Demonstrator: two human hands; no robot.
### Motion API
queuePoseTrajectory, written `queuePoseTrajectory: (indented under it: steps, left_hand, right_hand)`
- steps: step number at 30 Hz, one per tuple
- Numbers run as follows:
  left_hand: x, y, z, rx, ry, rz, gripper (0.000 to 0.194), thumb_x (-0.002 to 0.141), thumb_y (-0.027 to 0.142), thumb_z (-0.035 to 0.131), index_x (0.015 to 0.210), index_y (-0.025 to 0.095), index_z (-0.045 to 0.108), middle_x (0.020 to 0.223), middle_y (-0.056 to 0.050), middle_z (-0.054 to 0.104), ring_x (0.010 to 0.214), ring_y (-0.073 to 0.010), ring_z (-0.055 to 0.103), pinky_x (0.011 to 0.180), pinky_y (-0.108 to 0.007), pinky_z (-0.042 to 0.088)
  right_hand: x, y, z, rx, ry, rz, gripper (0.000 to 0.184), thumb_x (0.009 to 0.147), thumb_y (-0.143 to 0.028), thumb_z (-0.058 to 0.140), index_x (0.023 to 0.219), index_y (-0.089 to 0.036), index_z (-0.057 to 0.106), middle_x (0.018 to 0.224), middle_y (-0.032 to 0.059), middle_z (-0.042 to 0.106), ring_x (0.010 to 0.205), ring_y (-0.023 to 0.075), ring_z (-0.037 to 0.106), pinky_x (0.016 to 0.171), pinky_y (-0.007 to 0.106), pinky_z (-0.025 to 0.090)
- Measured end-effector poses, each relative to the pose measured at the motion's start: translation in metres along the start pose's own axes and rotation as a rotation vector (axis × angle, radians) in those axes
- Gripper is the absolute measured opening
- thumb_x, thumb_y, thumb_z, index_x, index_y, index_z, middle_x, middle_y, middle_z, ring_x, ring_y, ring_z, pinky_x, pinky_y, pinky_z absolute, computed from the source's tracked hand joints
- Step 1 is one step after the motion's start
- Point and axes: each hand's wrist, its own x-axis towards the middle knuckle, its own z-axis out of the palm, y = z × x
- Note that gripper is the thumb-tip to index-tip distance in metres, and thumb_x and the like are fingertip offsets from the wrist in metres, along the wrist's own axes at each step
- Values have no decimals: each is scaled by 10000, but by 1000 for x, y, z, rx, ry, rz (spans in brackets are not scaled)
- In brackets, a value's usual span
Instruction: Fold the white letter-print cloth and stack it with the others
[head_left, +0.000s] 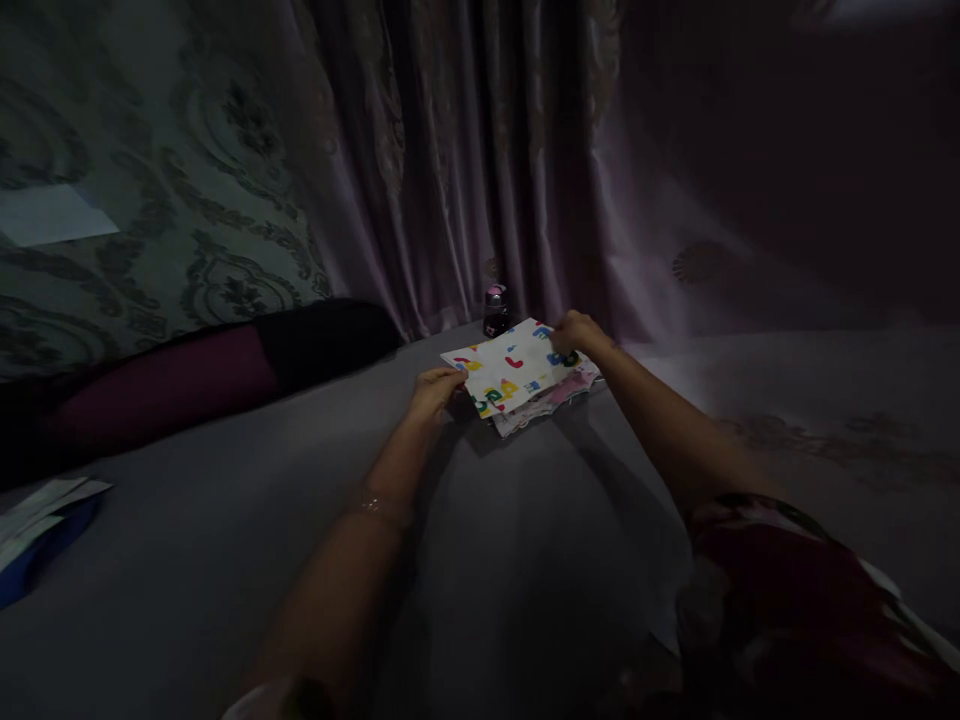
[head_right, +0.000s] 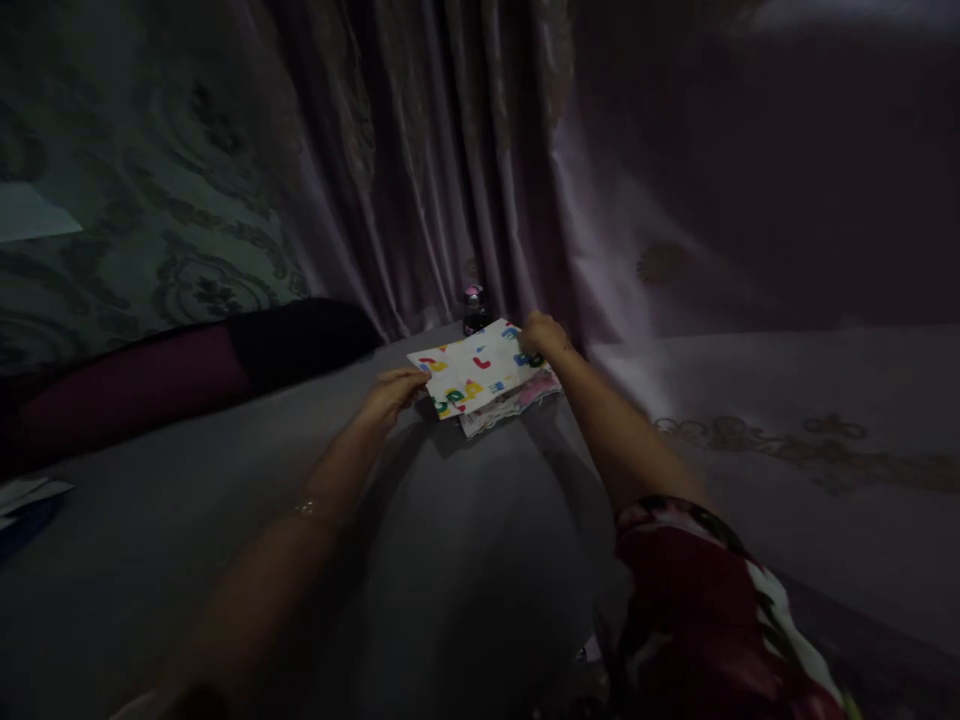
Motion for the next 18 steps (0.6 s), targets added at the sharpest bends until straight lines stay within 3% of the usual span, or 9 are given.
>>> queuePoseTrajectory:
  steps: [4,8,18]
  left_hand:
    - [16,-5,41,-108,-25,-17,187,621,256,786,644,134,646,533,-5,583,479,-83,499,461,-200,343]
    - [27,-17,66,-150,-37,-33,183,624,243,793,652,134,649,540,-7,597,500,-100,543,485,-208,381]
    - [38,-39,85,-126,-77,-114,184,690,271,754,727,134,638,516,17,568,398,-69,462,422,-195,335]
  right_hand:
    - [19,18,0,-126,35,22,368,880,-262,580,1207,-110,653,1205,178,642,1083,249,615,893,311,478]
    - [26,30,8,-189,75,-8,371,910,-202,529,1251,-85,613,1232,205,611,1128,260,592,915,314,463]
    - [38,49,32,-243,91,-17,358,925,-149,456,1237,-83,620,1256,225,570,1149,283,575,912,333,468]
